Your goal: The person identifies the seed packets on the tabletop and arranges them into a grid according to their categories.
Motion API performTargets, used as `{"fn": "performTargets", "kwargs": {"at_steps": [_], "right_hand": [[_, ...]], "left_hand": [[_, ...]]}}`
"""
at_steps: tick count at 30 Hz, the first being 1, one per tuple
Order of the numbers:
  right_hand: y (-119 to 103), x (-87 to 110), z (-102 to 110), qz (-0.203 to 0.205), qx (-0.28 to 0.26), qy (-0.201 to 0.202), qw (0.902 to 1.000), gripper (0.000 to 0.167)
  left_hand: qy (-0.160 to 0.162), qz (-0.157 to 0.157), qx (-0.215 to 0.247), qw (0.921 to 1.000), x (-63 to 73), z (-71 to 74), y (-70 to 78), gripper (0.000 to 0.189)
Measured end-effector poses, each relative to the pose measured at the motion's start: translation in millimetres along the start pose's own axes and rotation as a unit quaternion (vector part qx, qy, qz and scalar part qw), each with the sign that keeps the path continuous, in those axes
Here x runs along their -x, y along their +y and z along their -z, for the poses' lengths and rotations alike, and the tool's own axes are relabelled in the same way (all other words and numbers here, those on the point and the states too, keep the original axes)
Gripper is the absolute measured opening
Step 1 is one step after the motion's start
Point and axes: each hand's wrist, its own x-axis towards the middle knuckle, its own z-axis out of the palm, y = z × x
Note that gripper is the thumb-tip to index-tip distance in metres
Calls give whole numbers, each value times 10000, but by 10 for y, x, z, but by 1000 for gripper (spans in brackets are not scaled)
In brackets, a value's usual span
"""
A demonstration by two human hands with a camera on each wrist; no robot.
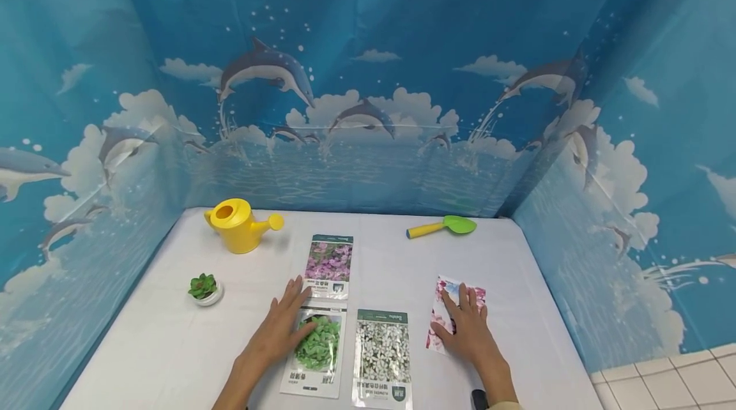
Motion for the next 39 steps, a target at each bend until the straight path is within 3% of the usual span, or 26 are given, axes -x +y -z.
{"fn": "performTargets", "kwargs": {"at_steps": [5,13,39], "right_hand": [[-18,-94,61,28,-114,-185,9998,97],[-35,-198,91,127,-84,-191,9997,103],[-180,-606,88,506,-379,-460,9969,105]], "left_hand": [[-181,175,172,9995,3,29,-25,73],[-416,159,281,9986,6,38,-37,73],[-533,391,530,9964,-17,108,3,75]]}}
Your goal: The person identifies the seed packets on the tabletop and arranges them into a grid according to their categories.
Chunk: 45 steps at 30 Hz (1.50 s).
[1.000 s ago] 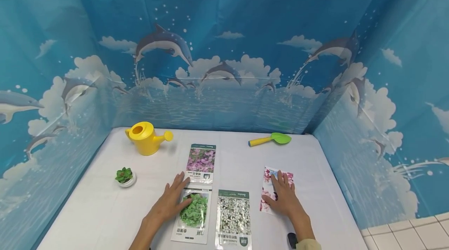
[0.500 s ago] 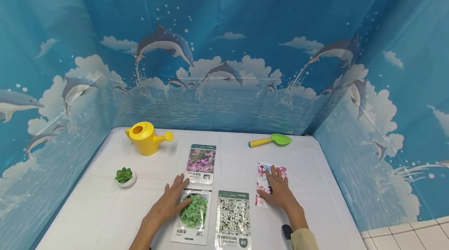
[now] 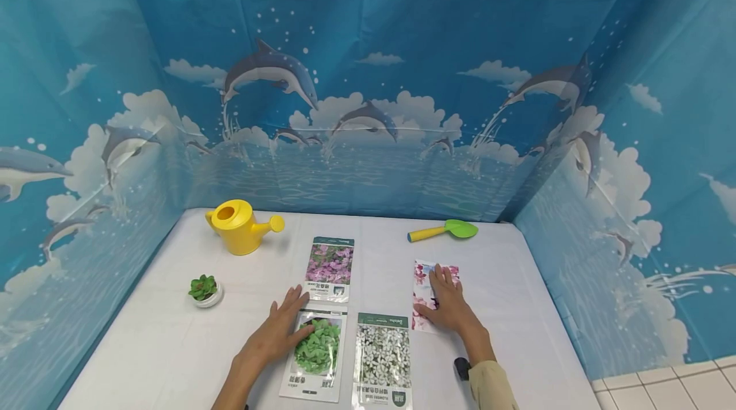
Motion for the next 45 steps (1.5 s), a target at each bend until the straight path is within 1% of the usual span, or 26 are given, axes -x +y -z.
{"fn": "performTargets", "kwargs": {"at_steps": [11,17,23,27,35,45], "right_hand": [[3,-145,10,164,-22,-115,9998,105],[-21,-236,6,131,5,-228,9997,106],[-74,-325,18,263,-8,-261,9993,105],[-95,-378,23,343,24,-295,9990,104],[-147,-441,15,373,49,-276,9989,103],[-291,-519,-14,384,135,-251,9989,101]], "left_hand": [[-88,133,145,9998,-24,26,-20,74],[-103,193,223,9995,-23,38,-13,71],[-38,128,132,9998,-29,45,-15,71],[-48,153,150,9998,-26,40,-24,71],[-30,144,205,9997,-35,12,-32,71],[-28,133,163,9998,-45,-1,-45,72]]}}
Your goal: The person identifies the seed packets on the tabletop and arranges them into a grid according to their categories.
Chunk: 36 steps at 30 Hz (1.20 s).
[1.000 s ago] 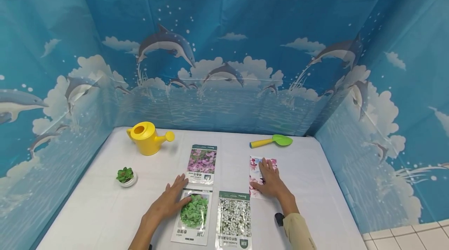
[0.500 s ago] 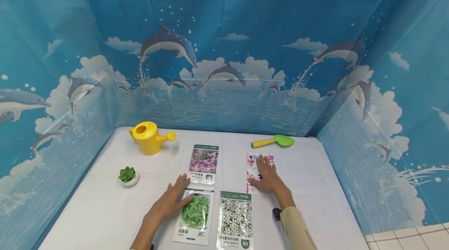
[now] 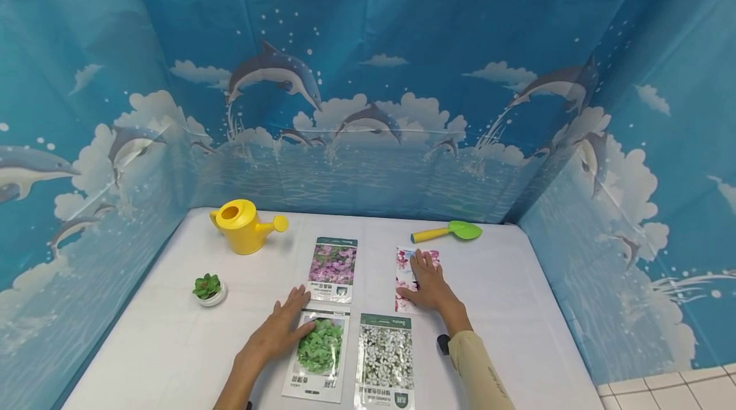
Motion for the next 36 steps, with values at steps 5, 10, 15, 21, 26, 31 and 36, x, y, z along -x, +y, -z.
{"fn": "performTargets", "kwargs": {"at_steps": [5,10,15,21,26,31,36], "right_hand": [[-62,-49,-24,41,6,12,10000,101],[-108,-81,-58,39,13,0,10000,101],[-167,-133,-82,101,58,22,9999,101],[-232,-201,-117,127,136,33,9998,101],[-279,-256,-147,171,212,34,9996,100],[-341,-306,-187,231,240,19,9994,99],[-414,-344,-194,273,268,-24,9993,99]], "left_hand": [[-20,3,61,10000,3,5,-2,72],[-36,32,74,10000,21,8,9,72],[-13,31,87,10000,34,8,14,72],[-11,-15,88,10000,33,3,4,71],[-22,-34,72,10000,33,4,4,70],[4,-56,76,10000,40,1,7,69],[1,-99,80,9999,43,4,7,69]]}}
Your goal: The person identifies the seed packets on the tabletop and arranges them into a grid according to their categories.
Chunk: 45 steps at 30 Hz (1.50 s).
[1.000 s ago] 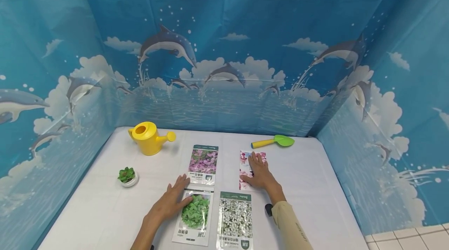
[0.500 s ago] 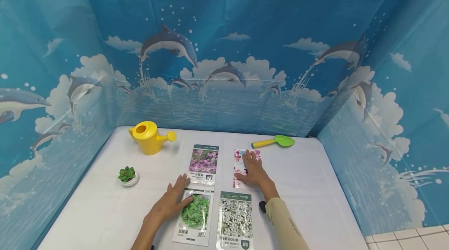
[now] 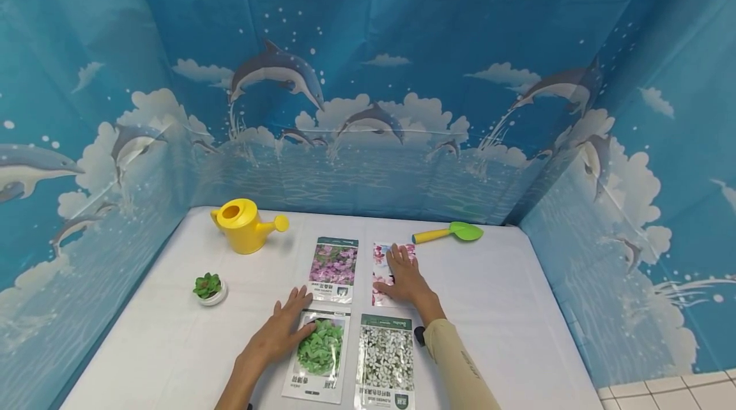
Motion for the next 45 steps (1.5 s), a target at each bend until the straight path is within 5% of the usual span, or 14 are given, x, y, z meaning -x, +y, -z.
{"fn": "performTargets", "kwargs": {"at_steps": [45], "right_hand": [[-305,-71,-61,52,336,147,9993,92]], "left_hand": [[-3,114,70,9999,5,-3,20,79]]}}
